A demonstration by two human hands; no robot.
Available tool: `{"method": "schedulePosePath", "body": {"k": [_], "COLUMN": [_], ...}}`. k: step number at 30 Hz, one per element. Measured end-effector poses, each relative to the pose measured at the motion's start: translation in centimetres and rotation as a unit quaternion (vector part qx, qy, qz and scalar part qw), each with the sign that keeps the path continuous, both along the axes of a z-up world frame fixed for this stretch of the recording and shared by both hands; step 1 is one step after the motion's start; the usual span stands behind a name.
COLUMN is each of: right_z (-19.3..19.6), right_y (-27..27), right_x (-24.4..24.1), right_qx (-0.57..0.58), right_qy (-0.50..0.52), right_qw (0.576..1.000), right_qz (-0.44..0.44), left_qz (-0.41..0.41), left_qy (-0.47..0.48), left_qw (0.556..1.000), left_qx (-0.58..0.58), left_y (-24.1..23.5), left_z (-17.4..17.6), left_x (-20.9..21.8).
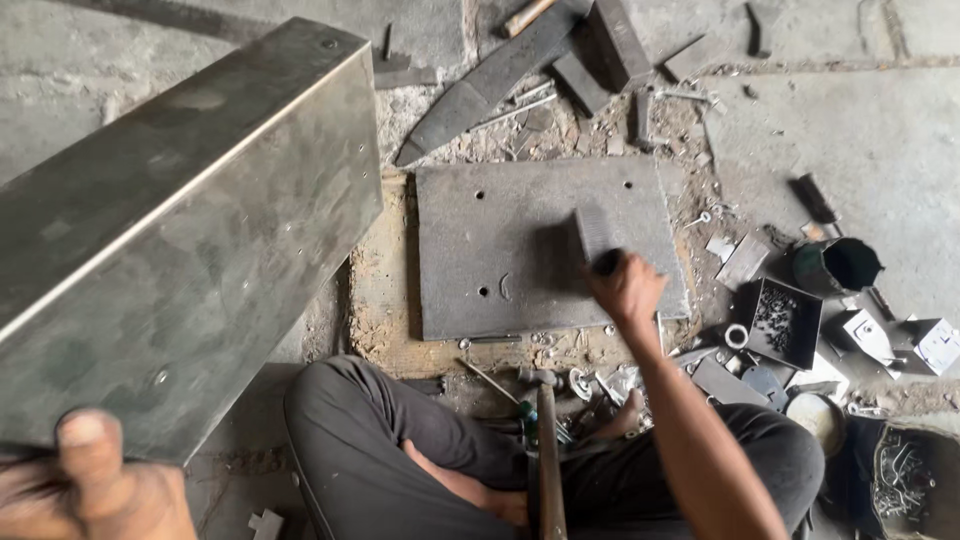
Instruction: The person assembles a metal enclosure by hammering metal plates together, fitting a small blue component inside the box, and securing it using a small tool and fasteners.
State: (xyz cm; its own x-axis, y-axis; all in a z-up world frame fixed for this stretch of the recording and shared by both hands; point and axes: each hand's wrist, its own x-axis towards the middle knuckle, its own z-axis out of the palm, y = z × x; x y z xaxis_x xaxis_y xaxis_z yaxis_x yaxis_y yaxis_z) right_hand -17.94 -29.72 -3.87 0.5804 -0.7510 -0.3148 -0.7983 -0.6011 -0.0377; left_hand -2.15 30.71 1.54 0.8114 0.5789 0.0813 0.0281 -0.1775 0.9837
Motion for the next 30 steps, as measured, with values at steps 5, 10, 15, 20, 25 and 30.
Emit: {"method": "schedulePosePath", "body": {"k": [5, 10, 15, 20, 25, 30], "right_z": [-1.9, -5.1, -4.7, -1.6, 1.0, -2.5], "right_y": [-0.1, 16.5, 20.8, 12.7, 12.7, 18.9], "right_x": [-1.6, 0.6, 0.3, -5.8, -13.9, -19.0], "right_qx": [-0.199, 0.117, 0.135, 0.195, 0.213, 0.485], "right_qy": [-0.238, -0.048, -0.375, -0.231, 0.005, -0.227], "right_qw": [0.932, 0.915, 0.776, 0.934, 0.973, 0.810], "right_qz": [0.186, 0.383, 0.488, 0.192, 0.090, -0.239], "left_qz": [-0.005, -0.025, -0.180, -0.387, -0.556, -0.595], "left_qy": [0.002, -0.106, -0.411, -0.543, -0.571, -0.443], "left_qw": [0.999, 0.970, 0.831, 0.647, 0.411, 0.312], "left_qx": [0.048, 0.216, 0.330, 0.369, 0.442, 0.593], "left_y": [-1.6, -6.1, -15.7, -22.8, -25.1, -23.0], "left_z": [-0.8, 1.7, 5.7, 4.4, -2.6, -8.8], "left_x": [1.1, 0.7, -0.7, 1.2, 4.4, 10.2]}}
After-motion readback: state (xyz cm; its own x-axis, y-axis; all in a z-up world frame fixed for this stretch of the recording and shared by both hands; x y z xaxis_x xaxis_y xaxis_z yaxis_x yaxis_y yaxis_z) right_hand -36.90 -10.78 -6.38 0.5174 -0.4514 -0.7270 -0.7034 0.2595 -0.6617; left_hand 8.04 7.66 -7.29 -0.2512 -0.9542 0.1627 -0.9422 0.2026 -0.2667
